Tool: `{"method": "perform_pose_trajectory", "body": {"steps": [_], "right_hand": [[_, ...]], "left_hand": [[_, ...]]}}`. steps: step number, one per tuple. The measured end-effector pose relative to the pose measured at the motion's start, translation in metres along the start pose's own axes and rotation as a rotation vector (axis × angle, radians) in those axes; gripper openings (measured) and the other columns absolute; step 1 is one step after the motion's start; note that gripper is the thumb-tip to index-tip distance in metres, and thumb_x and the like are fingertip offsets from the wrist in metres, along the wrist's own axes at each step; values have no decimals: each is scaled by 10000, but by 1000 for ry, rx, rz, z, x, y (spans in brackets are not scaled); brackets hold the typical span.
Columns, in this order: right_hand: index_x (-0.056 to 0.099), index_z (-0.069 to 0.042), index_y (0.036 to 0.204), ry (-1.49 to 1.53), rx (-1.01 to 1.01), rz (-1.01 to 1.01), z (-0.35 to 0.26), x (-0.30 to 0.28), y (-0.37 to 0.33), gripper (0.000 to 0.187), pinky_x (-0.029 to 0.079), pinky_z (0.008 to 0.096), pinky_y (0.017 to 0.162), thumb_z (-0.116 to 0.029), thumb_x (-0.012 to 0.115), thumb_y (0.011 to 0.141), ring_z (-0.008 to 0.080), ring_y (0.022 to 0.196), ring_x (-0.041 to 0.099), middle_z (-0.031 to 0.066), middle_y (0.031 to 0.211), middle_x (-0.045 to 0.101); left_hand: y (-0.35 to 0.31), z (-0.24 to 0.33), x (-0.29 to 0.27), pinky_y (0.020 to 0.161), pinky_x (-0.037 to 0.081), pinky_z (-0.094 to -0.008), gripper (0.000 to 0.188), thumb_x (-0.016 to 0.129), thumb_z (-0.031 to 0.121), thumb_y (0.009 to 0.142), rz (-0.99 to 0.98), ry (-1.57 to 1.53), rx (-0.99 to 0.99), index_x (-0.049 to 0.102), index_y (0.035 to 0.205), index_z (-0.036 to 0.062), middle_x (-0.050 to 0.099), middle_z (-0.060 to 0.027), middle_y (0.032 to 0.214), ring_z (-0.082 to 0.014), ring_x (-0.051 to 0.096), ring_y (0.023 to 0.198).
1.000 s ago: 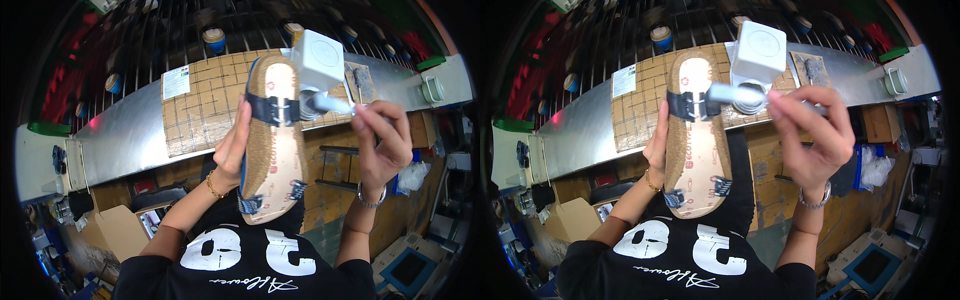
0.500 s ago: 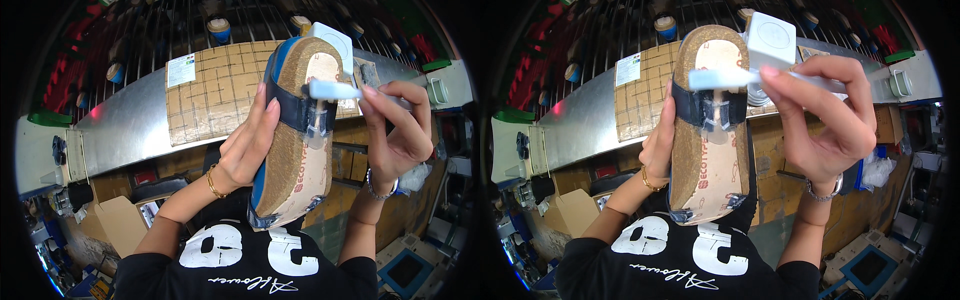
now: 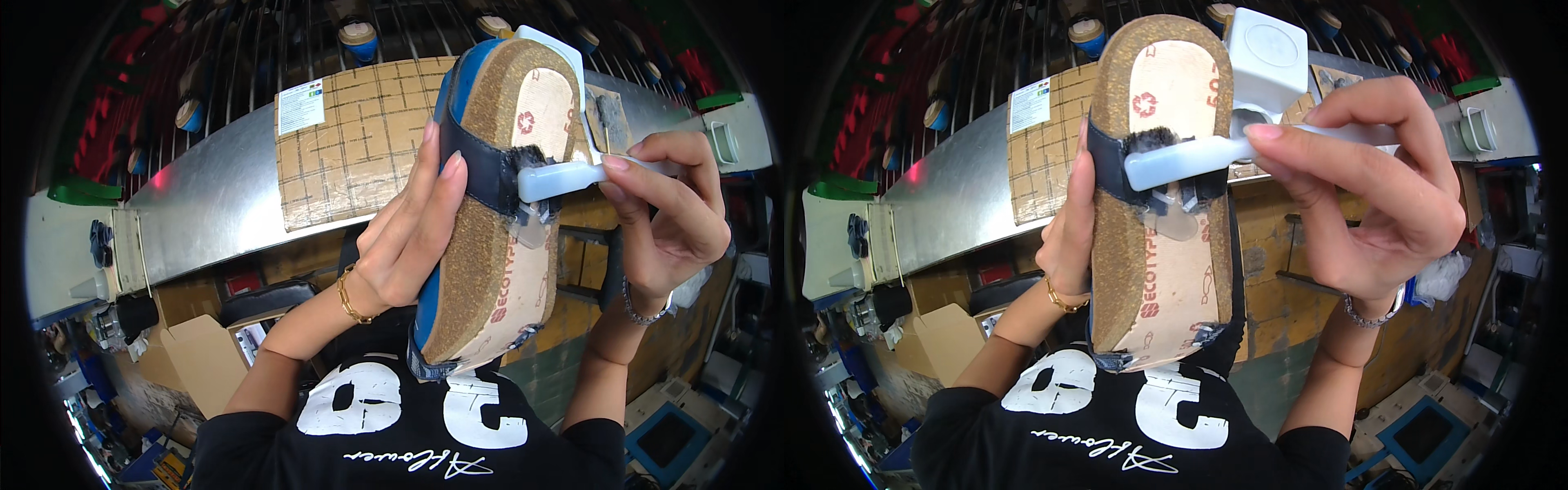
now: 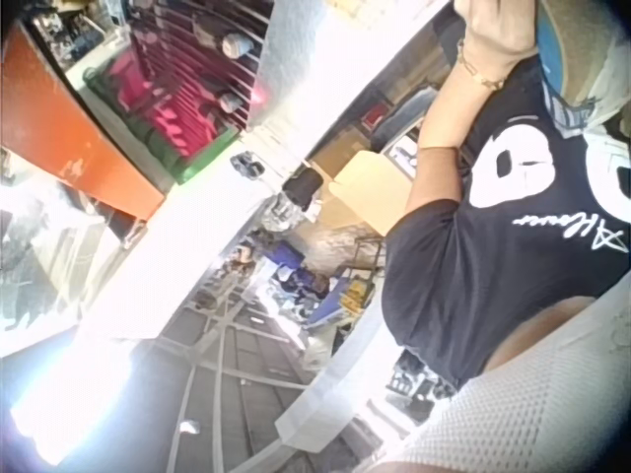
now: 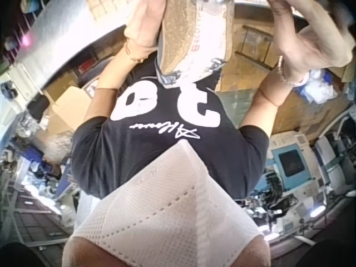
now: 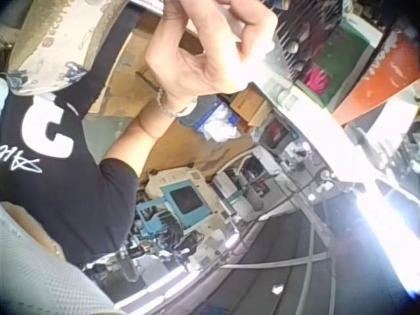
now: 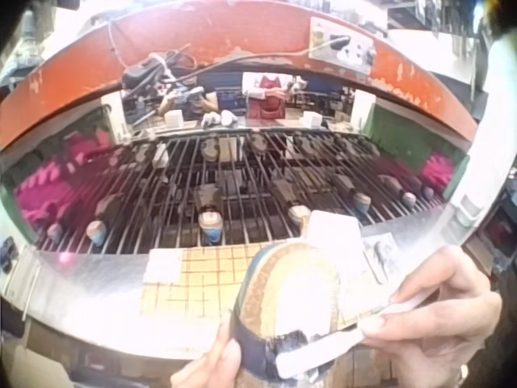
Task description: The person holds a blue and cork sandal and uses a small brush to apply glue from a white container to the black straps and cork sole. The person repeatedly dips the brush and spreads the adhesive across the strap attachment points and edges of the sole.
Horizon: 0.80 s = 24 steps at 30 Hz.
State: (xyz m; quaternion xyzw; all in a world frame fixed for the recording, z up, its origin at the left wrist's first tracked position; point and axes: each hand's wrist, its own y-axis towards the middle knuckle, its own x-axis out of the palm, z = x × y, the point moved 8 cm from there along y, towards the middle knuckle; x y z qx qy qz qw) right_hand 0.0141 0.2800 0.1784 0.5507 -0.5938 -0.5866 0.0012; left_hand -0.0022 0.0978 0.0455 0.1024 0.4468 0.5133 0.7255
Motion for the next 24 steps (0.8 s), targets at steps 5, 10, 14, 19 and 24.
{"method": "perform_pose_trajectory", "body": {"steps": [5,10,14,19,24], "right_hand": [[786,-34,927,21,5,-73,3,-2,-2,299,422,267,678,52,784,641,196,826,574,110,903,607],[785,-32,906,106,48,-166,0,0,-1,270,416,263,685,30,766,643,200,806,563,110,905,608],[775,-8,921,245,97,-128,10,2,1,205,408,253,702,8,747,718,185,804,550,103,905,607],[809,-53,932,236,270,72,12,12,-20,242,412,234,623,24,774,705,128,716,561,59,799,616],[807,-47,932,214,339,129,-6,16,-19,272,416,208,632,58,777,683,123,719,562,49,802,606]], "left_hand": [[-4,-15,5,1131,390,-332,639,366,266,1062,-61,-297,-327,85,1584,27,296,-227,1566,-258,414,1394],[2,-8,0,1052,455,-329,676,470,178,1005,-21,-174,-204,130,1561,-2,377,-247,1490,-269,498,1298],[4,-4,-7,989,507,-326,713,554,108,960,35,-69,-147,165,1542,-25,442,-264,1430,-277,565,1221],[8,-6,-21,911,572,-323,765,658,21,903,177,78,-221,210,1519,-54,523,-284,1354,-287,649,1125],[13,2,-32,897,580,-366,574,725,32,857,319,94,-139,492,1345,-161,495,-431,1331,-418,636,1170]]}}
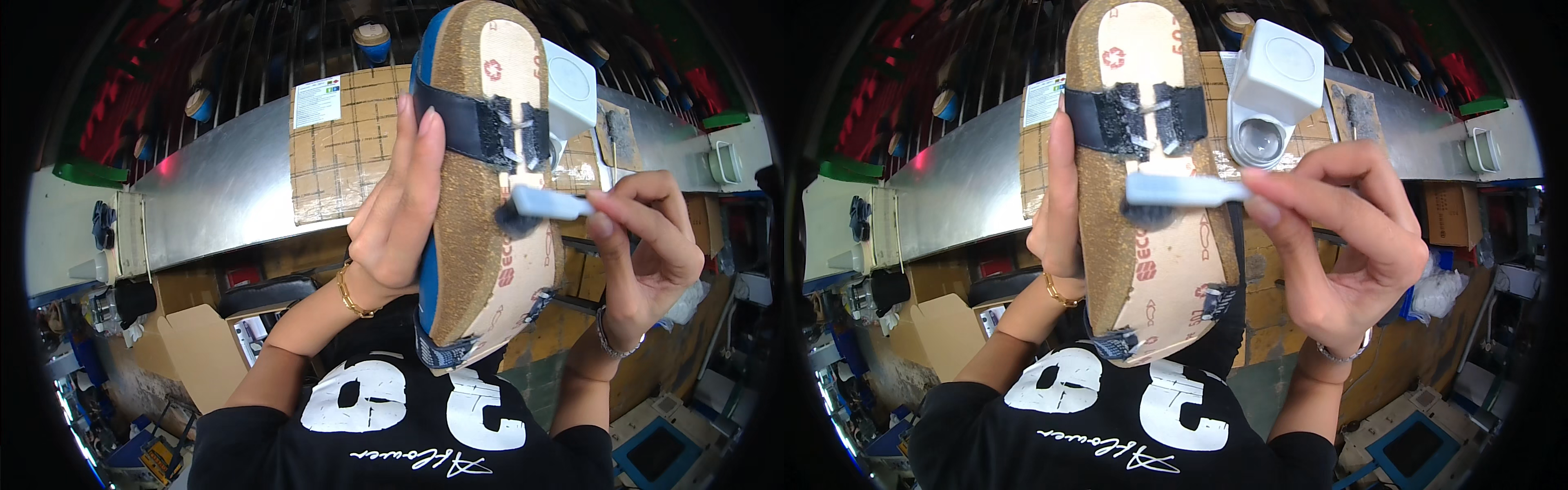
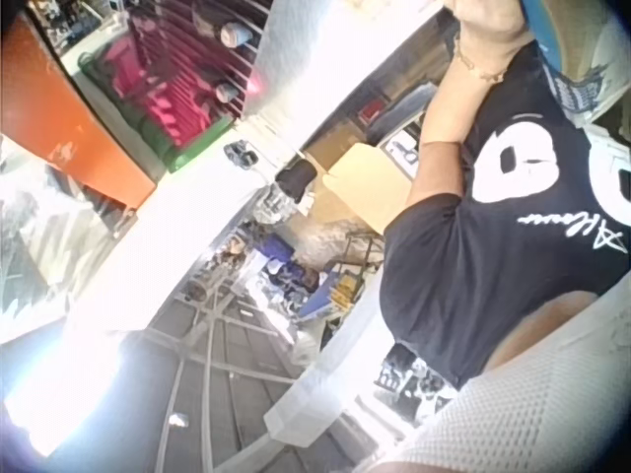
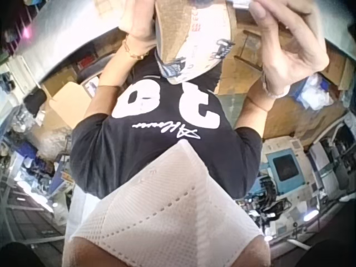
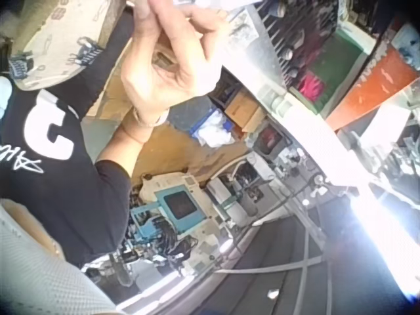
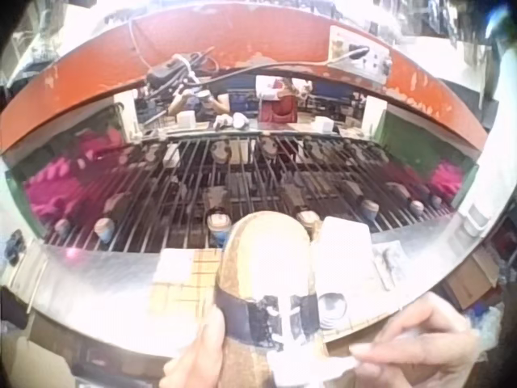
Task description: The person holds a blue and cork sandal and uses a small brush to apply glue from a white container to the black straps and cork sole. The person repeatedly dips the brush and spreads the adhesive across the strap attachment points and edges of the sole.
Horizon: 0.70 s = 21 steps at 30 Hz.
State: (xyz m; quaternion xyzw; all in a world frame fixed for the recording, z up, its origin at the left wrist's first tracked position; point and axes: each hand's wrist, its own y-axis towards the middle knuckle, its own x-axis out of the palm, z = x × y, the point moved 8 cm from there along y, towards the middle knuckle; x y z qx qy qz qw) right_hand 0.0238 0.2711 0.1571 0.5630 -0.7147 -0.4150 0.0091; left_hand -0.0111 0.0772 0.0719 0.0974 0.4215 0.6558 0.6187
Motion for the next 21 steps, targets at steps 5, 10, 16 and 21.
{"method": "perform_pose_trajectory", "body": {"steps": [5,10,16,21], "right_hand": [[768,22,969,-163,-102,20,-15,1,6,225,428,257,739,86,740,755,163,831,559,92,891,609],[765,23,970,-219,-225,18,-20,-2,9,248,439,271,770,95,744,733,187,870,570,111,938,618],[775,-9,941,-136,-189,-110,-13,-5,7,276,419,272,724,40,767,670,201,849,569,122,923,616],[777,-28,895,-64,-131,-126,-7,-4,-3,273,393,274,690,-17,775,621,205,812,556,117,885,607]], "left_hand": [[4,10,-2,900,580,-366,474,679,-10,883,-28,19,43,522,1297,-181,503,-444,1309,-425,639,1161],[2,8,-6,898,577,-355,501,676,-8,884,-1,56,98,494,1321,-170,507,-427,1312,-404,642,1150],[2,6,-12,891,575,-335,561,684,4,878,29,95,142,447,1362,-151,519,-392,1318,-367,651,1130],[3,7,-11,884,573,-319,613,691,13,873,49,129,176,408,1396,-136,529,-363,1323,-336,658,1114]]}}
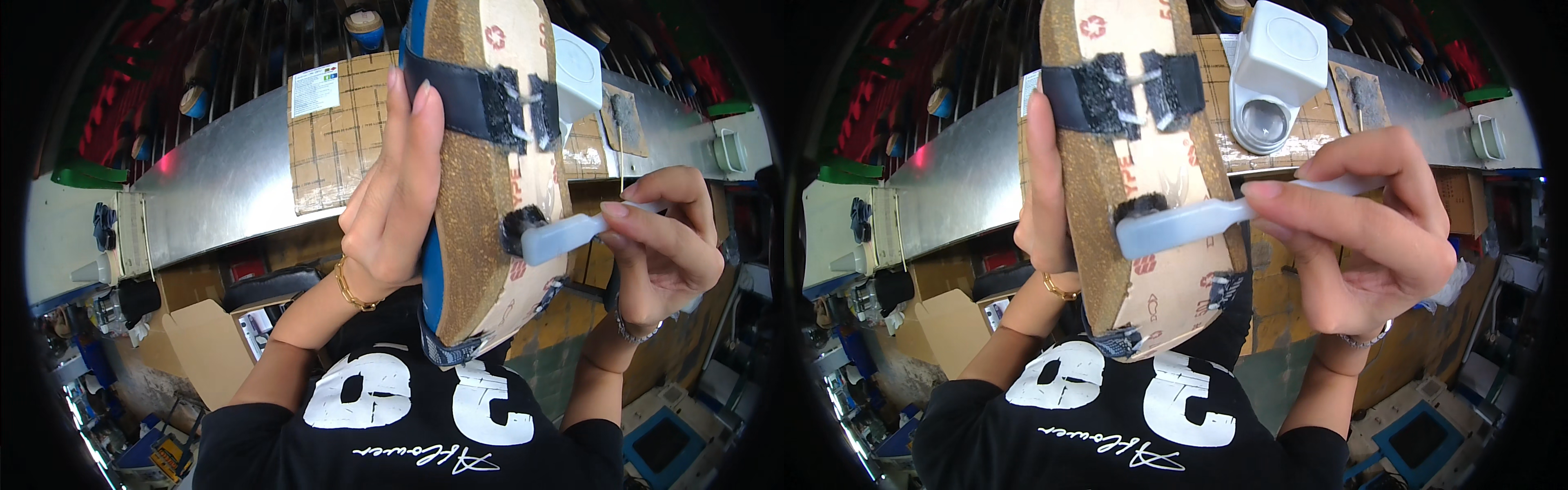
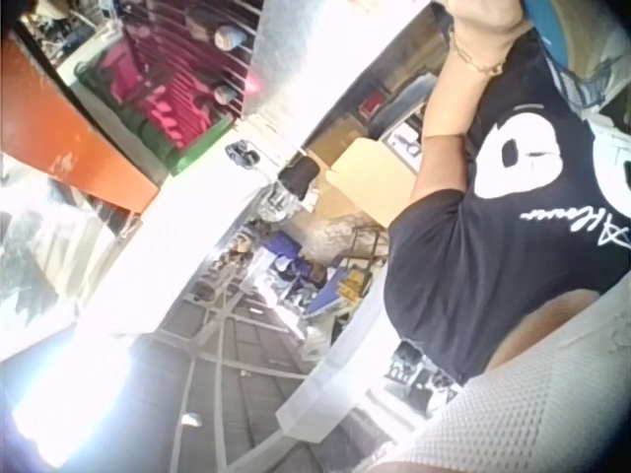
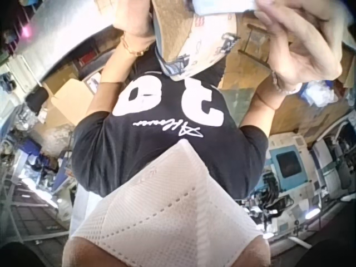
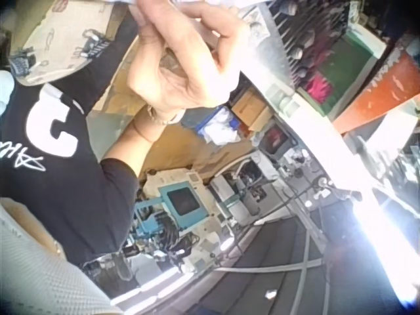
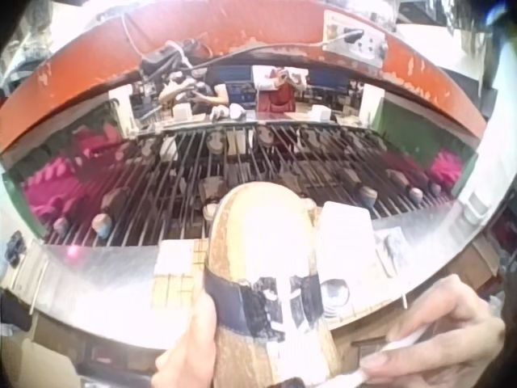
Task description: The person holds a blue and cork sandal and uses a small brush to apply glue from a white container to the black straps and cork sole. The person repeatedly dips the brush and spreads the adhesive across the strap attachment points and edges of the sole.
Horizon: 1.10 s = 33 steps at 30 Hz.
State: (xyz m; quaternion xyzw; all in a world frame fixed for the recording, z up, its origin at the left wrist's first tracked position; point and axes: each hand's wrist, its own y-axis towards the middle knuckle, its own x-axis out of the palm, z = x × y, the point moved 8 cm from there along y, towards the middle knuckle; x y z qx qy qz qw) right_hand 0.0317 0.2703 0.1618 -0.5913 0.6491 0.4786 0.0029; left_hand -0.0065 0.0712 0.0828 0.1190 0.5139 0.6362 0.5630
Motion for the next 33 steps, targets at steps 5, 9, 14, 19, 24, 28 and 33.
{"method": "perform_pose_trajectory", "body": {"steps": [5,9,14,19,24,28,33], "right_hand": [[781,-72,856,27,7,25,-7,4,-12,256,381,293,685,-66,791,600,212,802,539,104,872,594],[781,-134,807,-27,-43,22,-13,10,-17,252,366,328,683,-119,802,556,214,782,520,67,843,584],[784,-196,778,-62,-53,-78,-22,15,-12,258,359,340,677,-157,793,523,198,753,511,24,822,586],[789,-210,747,-89,-126,-182,-24,16,3,245,352,317,666,-208,770,503,184,714,507,21,797,589],[793,-186,718,21,-214,-338,-24,25,28,204,355,297,639,-232,749,525,171,682,526,26,757,593],[794,-132,760,382,-123,-410,-4,27,44,107,372,272,645,-209,774,689,158,703,543,47,789,611],[780,-12,958,74,2,35,35,16,40,140,423,237,666,6,740,825,123,764,568,70,849,638]], "left_hand": [[1,6,1,838,572,-273,702,602,-31,919,28,94,2,266,1535,-52,619,-226,1263,-194,678,986],[-1,-3,1,794,580,-252,719,613,-41,910,54,44,30,277,1546,-49,662,-199,1218,-164,696,914],[6,-3,-2,765,587,-255,668,670,-15,877,183,79,106,400,1486,-66,697,-180,1176,-163,710,896],[7,0,0,704,581,-255,638,706,6,850,143,34,85,480,1442,-63,747,-153,1042,-150,724,815],[6,2,6,715,579,-267,698,748,9,810,88,-15,101,475,1449,-59,753,-144,1022,-164,730,823],[7,0,15,742,597,-294,784,795,58,792,44,-123,51,426,1472,-65,731,-180,1071,-205,737,888],[2,-18,20,842,604,-372,857,846,130,751,45,-229,-143,414,1450,-111,590,-342,1290,-364,689,1088]]}}
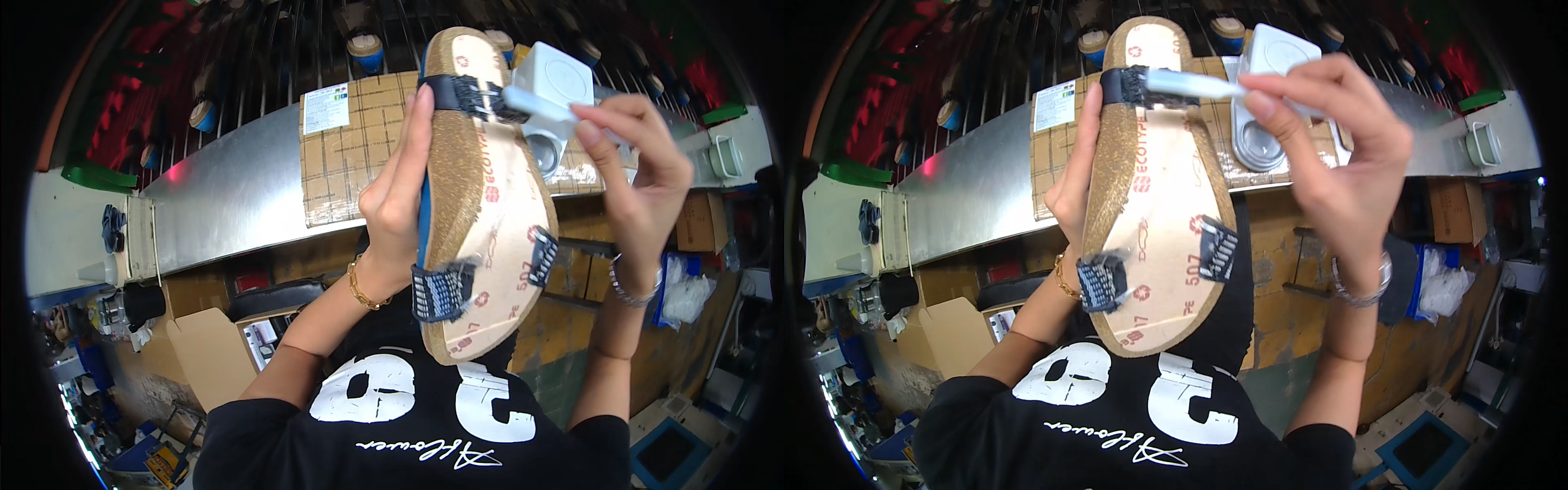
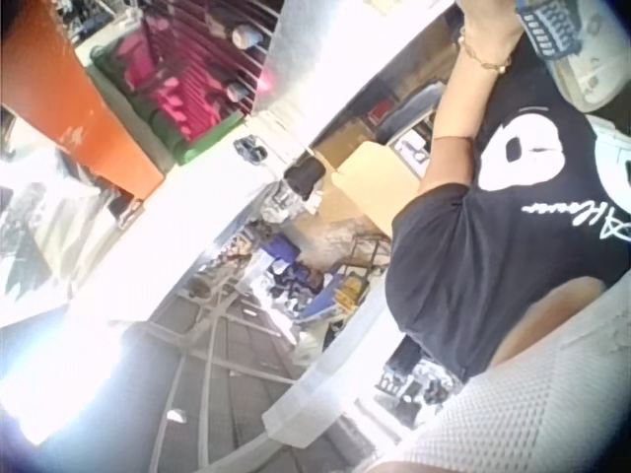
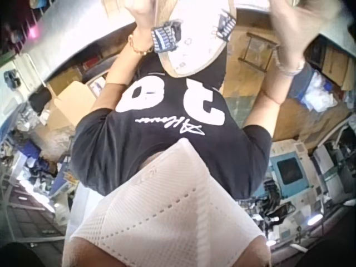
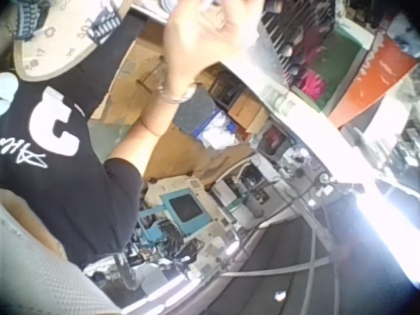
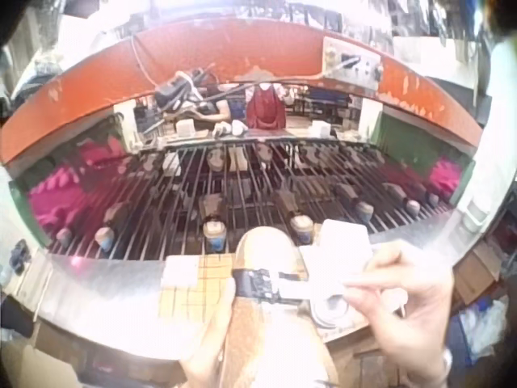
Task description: The person holds a blue and cork sandal and uses a small brush to apply glue from a white container to the black straps and cork sole. The person repeatedly dips the brush and spreads the adhesive across the strap attachment points and edges of the sole.
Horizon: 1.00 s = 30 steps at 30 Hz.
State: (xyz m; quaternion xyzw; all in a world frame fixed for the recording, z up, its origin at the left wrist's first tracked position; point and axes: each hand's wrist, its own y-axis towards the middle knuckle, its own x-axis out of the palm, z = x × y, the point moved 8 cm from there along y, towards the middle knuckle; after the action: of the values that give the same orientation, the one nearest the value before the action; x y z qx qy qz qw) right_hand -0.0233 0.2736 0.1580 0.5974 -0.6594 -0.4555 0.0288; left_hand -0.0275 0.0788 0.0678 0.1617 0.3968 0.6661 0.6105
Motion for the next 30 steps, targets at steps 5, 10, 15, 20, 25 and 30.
{"method": "perform_pose_trajectory", "body": {"steps": [5,10,15,20,25,30], "right_hand": [[801,-43,951,15,182,9,-6,7,-34,158,413,228,632,-3,760,804,111,712,567,39,759,612],[800,-20,908,178,335,-64,-19,8,-50,170,411,221,605,17,761,747,101,693,560,35,778,617],[815,-81,919,-30,186,24,-38,11,-49,288,400,236,635,45,798,661,124,723,565,45,816,631],[824,-150,908,-194,-50,104,-54,6,-41,390,377,265,671,43,791,571,139,723,557,31,833,634],[831,-182,873,-179,-159,29,-56,4,-42,447,376,279,677,-5,729,476,143,693,550,22,818,633],[830,-150,884,70,-58,-188,-46,7,-34,410,391,250,638,-16,712,515,132,695,554,42,815,635]], "left_hand": [[11,0,-9,712,604,-280,833,839,147,773,127,254,40,438,1483,-24,739,-155,1112,-173,743,859],[7,-12,-9,786,602,-359,938,868,213,717,47,205,-25,398,1473,-82,597,-317,1241,-344,682,1038],[9,-9,-10,822,594,-411,976,869,265,701,24,213,-5,389,1462,-113,517,-399,1336,-455,616,1168],[11,-6,-12,850,581,-426,975,860,274,698,17,221,16,391,1462,-110,525,-391,1337,-480,579,1206],[14,-2,-16,817,577,-402,952,855,251,701,11,251,22,402,1468,-83,572,-358,1270,-433,602,1134],[15,-4,-21,642,558,-267,813,841,120,737,109,304,8,500,1471,54,755,-131,1057,-146,725,781]]}}
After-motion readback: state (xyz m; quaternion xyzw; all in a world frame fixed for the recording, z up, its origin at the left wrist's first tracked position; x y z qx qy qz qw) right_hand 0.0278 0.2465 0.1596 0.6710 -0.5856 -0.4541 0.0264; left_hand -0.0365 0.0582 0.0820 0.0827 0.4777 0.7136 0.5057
